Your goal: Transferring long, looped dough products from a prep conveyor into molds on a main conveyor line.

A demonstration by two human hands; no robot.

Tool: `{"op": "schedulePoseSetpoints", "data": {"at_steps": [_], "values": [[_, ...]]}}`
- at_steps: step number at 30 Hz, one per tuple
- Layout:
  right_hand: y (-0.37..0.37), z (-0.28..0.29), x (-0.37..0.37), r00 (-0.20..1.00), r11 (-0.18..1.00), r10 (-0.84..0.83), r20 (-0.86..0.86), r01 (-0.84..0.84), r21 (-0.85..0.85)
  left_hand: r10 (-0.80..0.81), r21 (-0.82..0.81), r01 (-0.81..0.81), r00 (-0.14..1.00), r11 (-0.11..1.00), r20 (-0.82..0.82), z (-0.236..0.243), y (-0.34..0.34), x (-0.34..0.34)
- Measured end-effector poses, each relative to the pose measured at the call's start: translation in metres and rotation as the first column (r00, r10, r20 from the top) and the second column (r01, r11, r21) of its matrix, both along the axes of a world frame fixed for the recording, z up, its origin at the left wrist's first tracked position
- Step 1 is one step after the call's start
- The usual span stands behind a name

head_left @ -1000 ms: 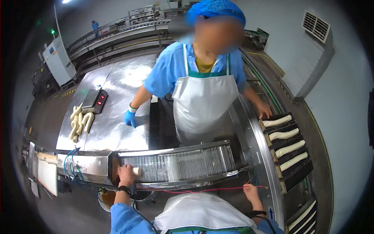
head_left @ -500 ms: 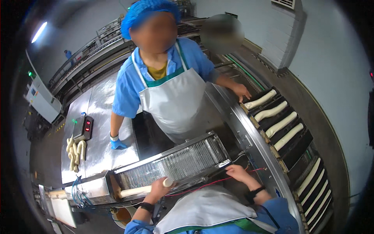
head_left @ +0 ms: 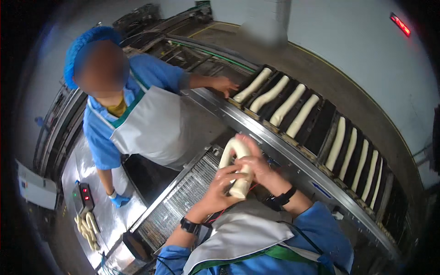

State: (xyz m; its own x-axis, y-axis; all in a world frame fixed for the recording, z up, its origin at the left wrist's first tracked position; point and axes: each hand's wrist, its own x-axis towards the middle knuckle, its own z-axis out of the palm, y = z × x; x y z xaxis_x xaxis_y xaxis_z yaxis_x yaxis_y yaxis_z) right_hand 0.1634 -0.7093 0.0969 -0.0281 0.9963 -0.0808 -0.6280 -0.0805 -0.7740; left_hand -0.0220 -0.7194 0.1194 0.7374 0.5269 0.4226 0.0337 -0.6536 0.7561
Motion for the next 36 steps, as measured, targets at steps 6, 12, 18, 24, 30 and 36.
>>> {"op": "schedulePoseSetpoints", "data": {"at_steps": [6,12,18,24,30,36], "values": [[0.003,0.046,0.099,0.838,0.865,-0.443,0.318,0.305,0.4,0.247,-0.698,-0.29,0.955,0.655,-0.165,-0.106,0.002,-0.078],[0.037,-0.041,0.208,0.537,0.559,-0.827,-0.165,0.816,-0.144,0.601,-0.805,-0.518,0.752,0.288,-0.269,-0.172,-0.042,-0.15],[0.056,-0.129,0.243,0.522,0.568,-0.82,-0.233,0.697,-0.437,0.761,-0.821,-0.571,0.529,-0.008,-0.376,-0.182,-0.085,-0.183],[0.08,-0.132,0.252,0.688,0.617,-0.698,0.201,0.719,-0.32,0.852,-0.848,-0.522,0.401,-0.09,-0.337,-0.173,-0.126,-0.173],[0.071,-0.148,0.222,-0.343,0.823,0.17,0.924,0.564,0.058,0.931,-0.843,-0.528,0.245,-0.105,-0.27,-0.171,-0.181,-0.171],[0.032,-0.108,0.128,-0.556,0.963,-0.038,0.83,0.202,0.18,0.93,-0.326,-0.899,-0.188,-0.292,-0.315,-0.269,-0.235,-0.251]]}}
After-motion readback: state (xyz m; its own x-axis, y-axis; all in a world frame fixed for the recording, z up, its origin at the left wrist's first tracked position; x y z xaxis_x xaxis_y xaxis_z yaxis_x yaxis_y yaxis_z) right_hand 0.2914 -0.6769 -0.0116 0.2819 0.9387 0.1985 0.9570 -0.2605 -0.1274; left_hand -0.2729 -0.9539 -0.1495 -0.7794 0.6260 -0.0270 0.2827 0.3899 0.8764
